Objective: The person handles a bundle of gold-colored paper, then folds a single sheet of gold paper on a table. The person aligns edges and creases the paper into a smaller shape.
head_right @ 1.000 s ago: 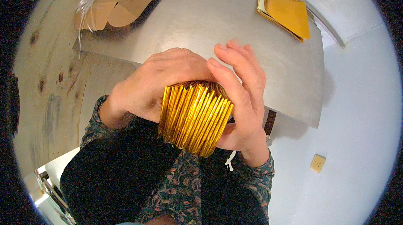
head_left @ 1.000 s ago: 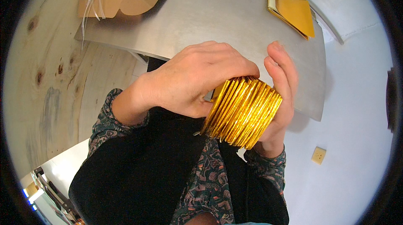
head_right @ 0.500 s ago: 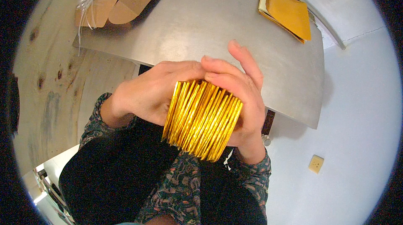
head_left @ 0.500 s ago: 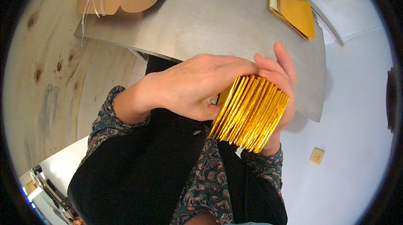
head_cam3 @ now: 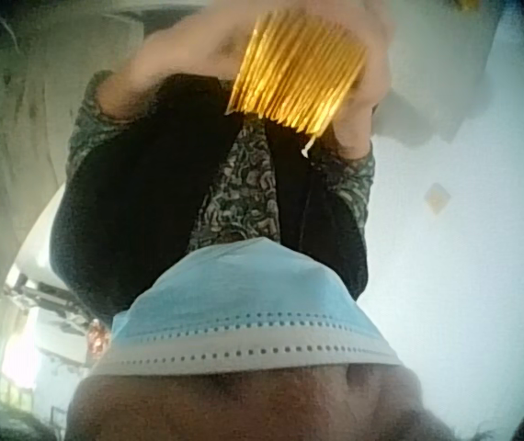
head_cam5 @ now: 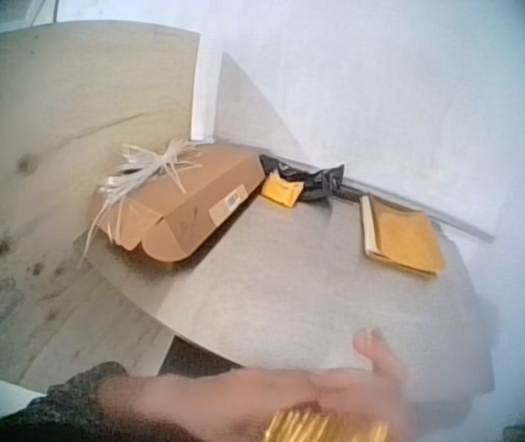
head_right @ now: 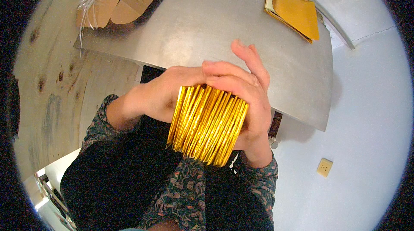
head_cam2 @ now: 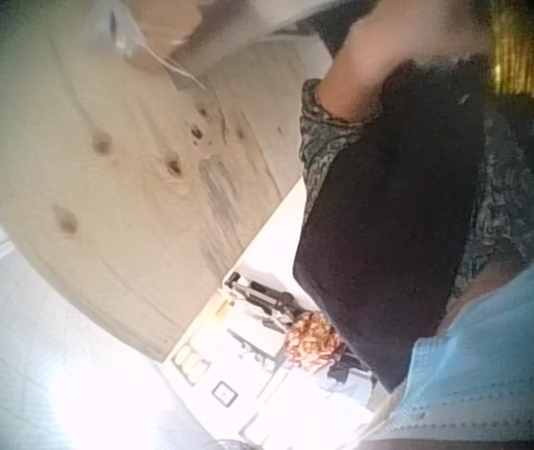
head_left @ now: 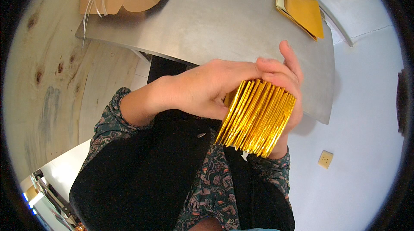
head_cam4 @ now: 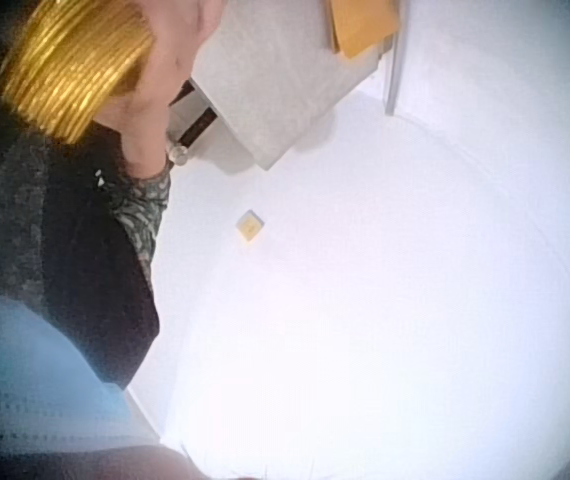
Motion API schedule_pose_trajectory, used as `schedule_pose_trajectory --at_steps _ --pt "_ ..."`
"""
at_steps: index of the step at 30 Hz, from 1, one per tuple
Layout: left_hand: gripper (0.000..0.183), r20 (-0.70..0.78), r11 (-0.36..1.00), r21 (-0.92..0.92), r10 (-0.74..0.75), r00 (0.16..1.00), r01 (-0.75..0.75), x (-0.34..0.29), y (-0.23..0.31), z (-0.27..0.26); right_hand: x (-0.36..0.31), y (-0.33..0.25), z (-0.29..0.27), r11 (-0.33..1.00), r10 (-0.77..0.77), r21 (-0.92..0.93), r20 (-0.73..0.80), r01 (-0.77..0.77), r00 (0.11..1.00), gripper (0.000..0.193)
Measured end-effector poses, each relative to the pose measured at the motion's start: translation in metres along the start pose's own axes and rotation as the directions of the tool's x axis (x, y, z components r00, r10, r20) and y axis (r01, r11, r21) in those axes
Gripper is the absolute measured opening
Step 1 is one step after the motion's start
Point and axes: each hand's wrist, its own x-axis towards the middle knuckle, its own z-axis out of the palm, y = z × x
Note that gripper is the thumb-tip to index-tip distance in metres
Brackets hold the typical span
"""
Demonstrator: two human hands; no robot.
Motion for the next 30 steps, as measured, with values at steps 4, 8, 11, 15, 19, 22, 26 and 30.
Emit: schedule_pose_trajectory --at_steps 4,8,11,15,19,22,26,30 --pt "0.067 -0.065 0.997 0.072 0.03 0.997 -0.025 0.003 -0.002 -0.005 -0.001 0.005 0.001 0.996 0.022 0.089 0.016 -0.023 1.0 0.067" --pt "0.064 -0.036 0.998 0.071 0.004 0.999 -0.001 0.004 0.0 -0.005 -0.007 0.005 0.004 0.998 0.013 0.057 -0.041 -0.011 0.999 0.058" --pt "0.063 -0.042 0.998 0.055 0.036 0.998 -0.034 0.003 0.002 0.0 -0.008 0.008 0.007 0.997 -0.068 0.018 -0.093 0.07 0.993 0.048" --pt "0.068 -0.048 0.994 -0.067 -0.093 0.994 0.09 0.002 0.001 0.002 -0.009 0.007 -0.001 0.996 0.086 0.01 0.054 -0.087 0.995 0.072" --pt "0.067 -0.112 0.991 0.126 0.048 0.993 -0.034 0.006 -0.003 -0.002 -0.01 0.006 -0.01 0.956 0.128 0.252 0.091 -0.147 0.988 0.134" --pt "0.064 -0.214 0.914 0.391 0.207 0.955 -0.11 0.012 -0.007 -0.011 -0.011 0.003 -0.012 0.841 0.228 0.468 0.149 -0.272 0.962 0.153" --pt "0.055 -0.208 0.74 0.67 0.263 0.942 -0.058 0.016 -0.005 -0.021 -0.008 0.0 -0.012 0.942 0.242 0.224 0.065 -0.251 0.968 0.143" --pt "0.05 -0.184 0.609 0.793 0.244 0.952 -0.003 0.026 -0.003 -0.02 -0.005 0.0 0.0 0.961 0.275 -0.005 -0.042 -0.276 0.96 0.116"
